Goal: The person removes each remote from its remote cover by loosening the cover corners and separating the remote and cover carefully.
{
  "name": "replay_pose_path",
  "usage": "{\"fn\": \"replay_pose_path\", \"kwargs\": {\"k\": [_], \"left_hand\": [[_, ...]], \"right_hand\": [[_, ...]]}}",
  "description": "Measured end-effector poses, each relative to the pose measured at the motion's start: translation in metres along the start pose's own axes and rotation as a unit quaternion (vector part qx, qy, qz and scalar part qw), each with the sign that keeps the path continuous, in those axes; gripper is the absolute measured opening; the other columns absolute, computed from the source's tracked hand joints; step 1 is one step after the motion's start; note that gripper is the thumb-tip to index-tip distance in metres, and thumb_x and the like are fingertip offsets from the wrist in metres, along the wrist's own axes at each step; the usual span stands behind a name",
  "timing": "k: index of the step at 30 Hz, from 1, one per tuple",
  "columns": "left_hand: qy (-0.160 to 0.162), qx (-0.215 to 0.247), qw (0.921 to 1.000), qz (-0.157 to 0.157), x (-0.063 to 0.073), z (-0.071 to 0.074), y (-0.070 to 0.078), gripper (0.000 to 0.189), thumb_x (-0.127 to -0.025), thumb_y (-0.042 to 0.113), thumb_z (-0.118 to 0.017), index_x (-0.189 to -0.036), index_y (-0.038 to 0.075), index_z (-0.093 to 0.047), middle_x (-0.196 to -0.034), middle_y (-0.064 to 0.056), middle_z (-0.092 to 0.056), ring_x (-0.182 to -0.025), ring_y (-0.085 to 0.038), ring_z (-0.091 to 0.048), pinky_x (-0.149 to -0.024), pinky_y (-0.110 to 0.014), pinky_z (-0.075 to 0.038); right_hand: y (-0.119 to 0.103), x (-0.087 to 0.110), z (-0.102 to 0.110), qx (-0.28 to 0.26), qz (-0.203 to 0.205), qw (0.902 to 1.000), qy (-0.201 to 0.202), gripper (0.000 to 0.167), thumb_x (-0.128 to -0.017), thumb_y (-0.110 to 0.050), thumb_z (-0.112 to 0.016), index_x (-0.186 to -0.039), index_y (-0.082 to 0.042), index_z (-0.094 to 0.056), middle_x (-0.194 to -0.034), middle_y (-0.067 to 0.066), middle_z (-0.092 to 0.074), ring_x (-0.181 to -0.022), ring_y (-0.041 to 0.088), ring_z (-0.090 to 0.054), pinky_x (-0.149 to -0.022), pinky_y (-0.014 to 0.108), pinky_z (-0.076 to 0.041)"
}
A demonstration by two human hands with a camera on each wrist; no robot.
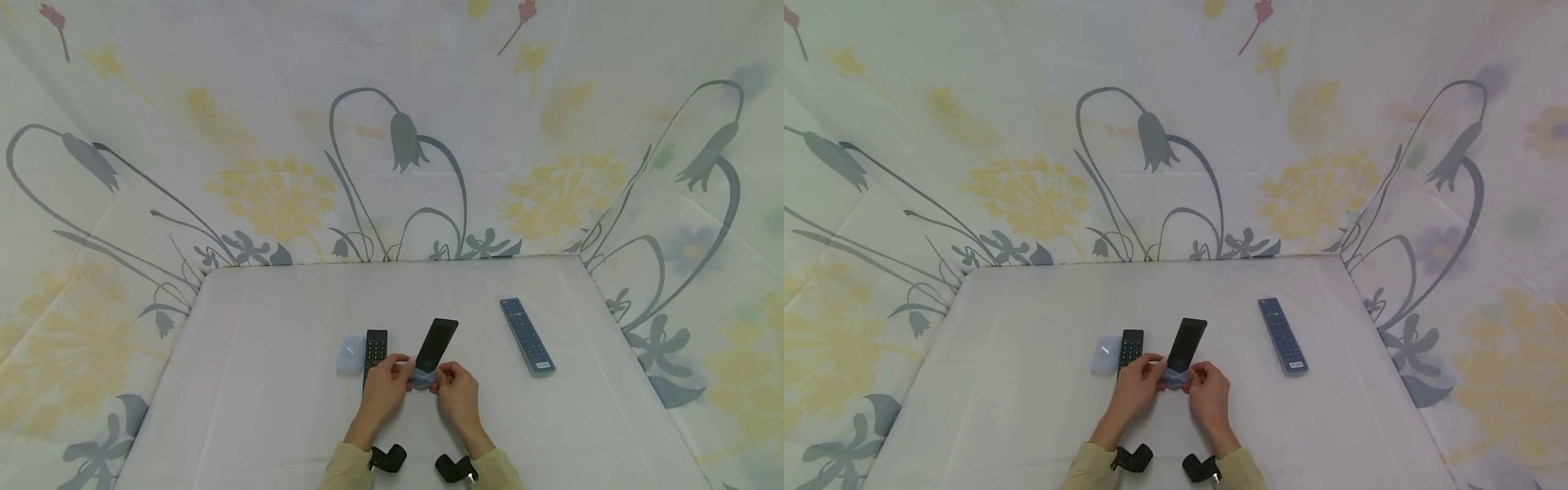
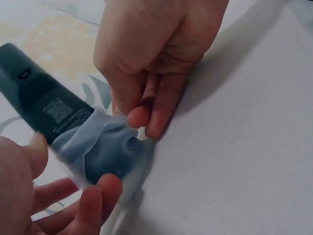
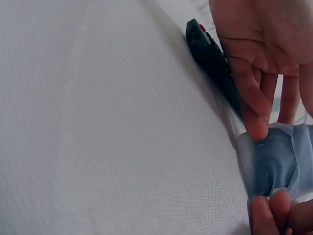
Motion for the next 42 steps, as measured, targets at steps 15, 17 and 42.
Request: {"fn": "replay_pose_path", "kwargs": {"k": [15,17,42], "left_hand": [[0.001,-0.033,0.9987,-0.04,0.001,-0.002,0.006,0.034,-0.083,0.026,-0.082,-0.11,0.011,-0.068,-0.085,0.003,-0.069,-0.071,-0.004,-0.063,-0.063,-0.026,-0.05],[0.005,-0.027,0.9987,-0.044,0.001,-0.002,0.007,0.036,-0.083,0.027,-0.083,-0.111,0.01,-0.067,-0.085,0.003,-0.069,-0.07,-0.004,-0.062,-0.062,-0.025,-0.049],[0.132,0.083,0.9862,-0.056,0.005,0.002,0.013,0.039,-0.072,0.02,-0.09,-0.103,0.01,-0.069,-0.078,0.0,-0.068,-0.056,-0.004,-0.054,-0.052,-0.021,-0.042]], "right_hand": [[-0.004,-0.001,0.007,-0.031,-0.024,0.9992,-0.003,0.007,-0.091,0.007,-0.063,-0.097,0.01,-0.066,-0.075,0.01,-0.067,-0.059,0.017,-0.067,-0.057,0.024,-0.055],[-0.003,-0.001,0.007,-0.028,-0.032,0.9991,-0.002,0.007,-0.092,0.006,-0.065,-0.098,0.009,-0.067,-0.075,0.009,-0.067,-0.06,0.016,-0.067,-0.057,0.023,-0.054],[-0.03,0.004,0.017,-0.03,0.054,0.9966,0.053,0.022,-0.088,0.003,-0.073,-0.109,0.0,-0.071,-0.099,0.012,-0.071,-0.08,0.016,-0.067,-0.069,0.02,-0.053]]}}
Point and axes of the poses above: each hand's wrist, its own x-axis away from the middle knuckle, its own z-axis out of the back of the hand, y = z × x, the point moved 5 cm from there along -x, towards the middle knuckle
